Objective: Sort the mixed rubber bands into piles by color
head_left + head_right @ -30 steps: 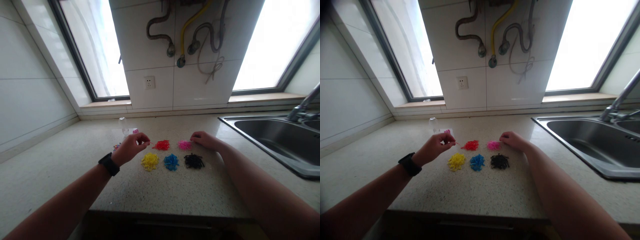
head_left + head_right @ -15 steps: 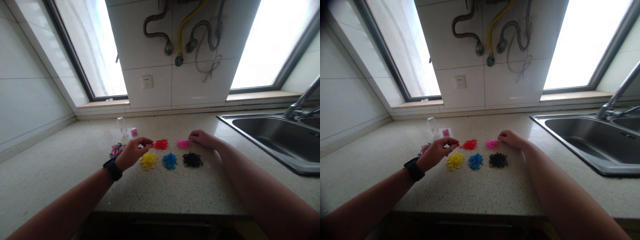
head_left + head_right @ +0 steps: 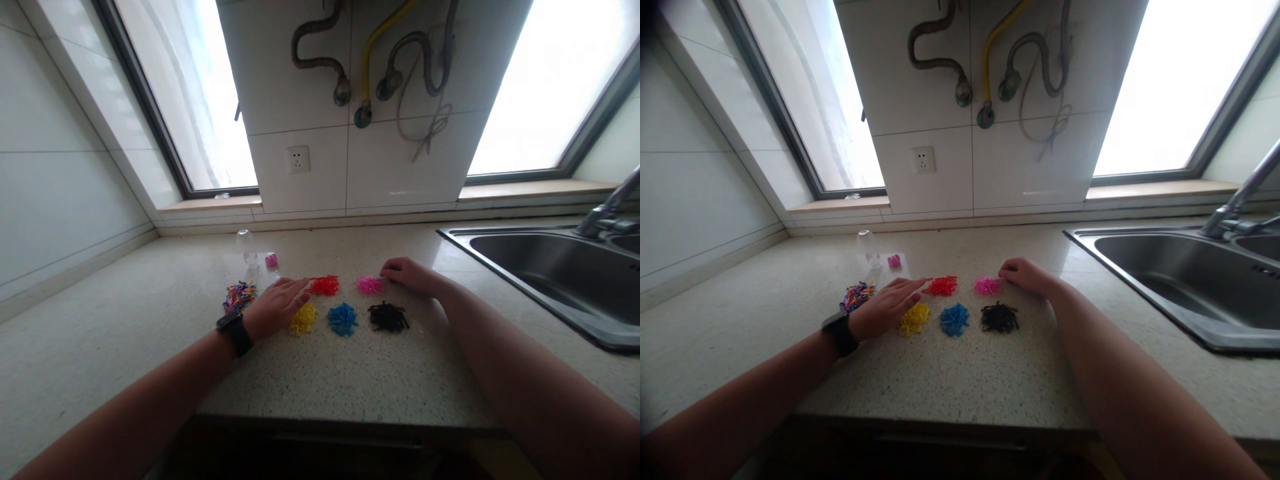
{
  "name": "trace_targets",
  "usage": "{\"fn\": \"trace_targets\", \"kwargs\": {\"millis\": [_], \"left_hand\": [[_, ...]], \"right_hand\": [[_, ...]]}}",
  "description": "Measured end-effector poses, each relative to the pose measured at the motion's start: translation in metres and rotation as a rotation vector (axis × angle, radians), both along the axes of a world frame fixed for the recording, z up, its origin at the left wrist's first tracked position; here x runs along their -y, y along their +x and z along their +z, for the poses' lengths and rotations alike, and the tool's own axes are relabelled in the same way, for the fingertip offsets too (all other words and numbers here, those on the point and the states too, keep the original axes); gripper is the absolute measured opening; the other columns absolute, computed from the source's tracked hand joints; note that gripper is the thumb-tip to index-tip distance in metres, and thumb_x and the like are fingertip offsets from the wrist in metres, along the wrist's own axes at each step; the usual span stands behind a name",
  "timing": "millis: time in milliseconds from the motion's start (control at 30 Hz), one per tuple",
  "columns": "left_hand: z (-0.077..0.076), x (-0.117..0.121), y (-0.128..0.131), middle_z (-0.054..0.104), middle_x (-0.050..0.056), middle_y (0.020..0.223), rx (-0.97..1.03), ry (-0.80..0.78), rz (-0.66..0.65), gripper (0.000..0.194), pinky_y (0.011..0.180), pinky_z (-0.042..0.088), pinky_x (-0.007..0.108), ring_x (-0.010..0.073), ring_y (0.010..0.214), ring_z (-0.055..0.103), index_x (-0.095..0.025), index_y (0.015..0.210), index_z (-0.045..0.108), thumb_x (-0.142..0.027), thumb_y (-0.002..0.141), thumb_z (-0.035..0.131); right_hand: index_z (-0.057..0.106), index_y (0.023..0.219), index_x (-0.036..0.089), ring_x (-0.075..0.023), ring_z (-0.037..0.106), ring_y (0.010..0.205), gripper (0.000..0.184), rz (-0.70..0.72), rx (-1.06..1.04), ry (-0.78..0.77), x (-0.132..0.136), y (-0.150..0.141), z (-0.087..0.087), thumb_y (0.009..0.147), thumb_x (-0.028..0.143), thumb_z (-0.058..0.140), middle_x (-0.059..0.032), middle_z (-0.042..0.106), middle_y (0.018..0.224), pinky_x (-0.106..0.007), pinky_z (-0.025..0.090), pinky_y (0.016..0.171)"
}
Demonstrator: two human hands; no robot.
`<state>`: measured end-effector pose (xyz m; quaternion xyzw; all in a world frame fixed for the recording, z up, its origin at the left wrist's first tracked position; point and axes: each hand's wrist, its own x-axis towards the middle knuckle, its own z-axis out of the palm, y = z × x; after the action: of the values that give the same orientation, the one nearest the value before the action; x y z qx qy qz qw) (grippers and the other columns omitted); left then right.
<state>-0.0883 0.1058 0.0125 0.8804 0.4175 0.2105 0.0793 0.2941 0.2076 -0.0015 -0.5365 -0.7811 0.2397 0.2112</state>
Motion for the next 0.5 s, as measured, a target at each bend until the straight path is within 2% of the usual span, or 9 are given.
{"fn": "trace_targets", "kwargs": {"millis": [267, 500], "left_hand": [[-0.008, -0.009, -0.007, 0.069, 0.011, 0.124, 0.112, -0.054, 0.019, 0.059, 0.106, 0.043, 0.04, 0.0234, 0.118, 0.059, -0.017, 0.128, 0.064, -0.05, 0.105, 0.021], [0.002, 0.004, 0.001, 0.069, 0.008, 0.12, 0.157, 0.013, 0.05, 0.053, 0.105, 0.041, 0.04, 0.0216, 0.114, 0.059, -0.019, 0.123, 0.065, -0.044, 0.107, 0.021]], "right_hand": [[0.072, 0.086, 0.016, -0.0151, 0.052, 0.062, 0.032, -0.002, -0.014, -0.004, 0.002, -0.001, 0.001, 0.084, 0.045, 0.059, -0.0047, 0.066, 0.072, -0.029, 0.041, 0.059], [0.071, 0.087, 0.016, -0.0141, 0.05, 0.06, 0.031, 0.001, -0.018, -0.013, 0.004, -0.001, 0.003, 0.084, 0.044, 0.058, -0.0042, 0.065, 0.071, -0.028, 0.039, 0.057]]}}
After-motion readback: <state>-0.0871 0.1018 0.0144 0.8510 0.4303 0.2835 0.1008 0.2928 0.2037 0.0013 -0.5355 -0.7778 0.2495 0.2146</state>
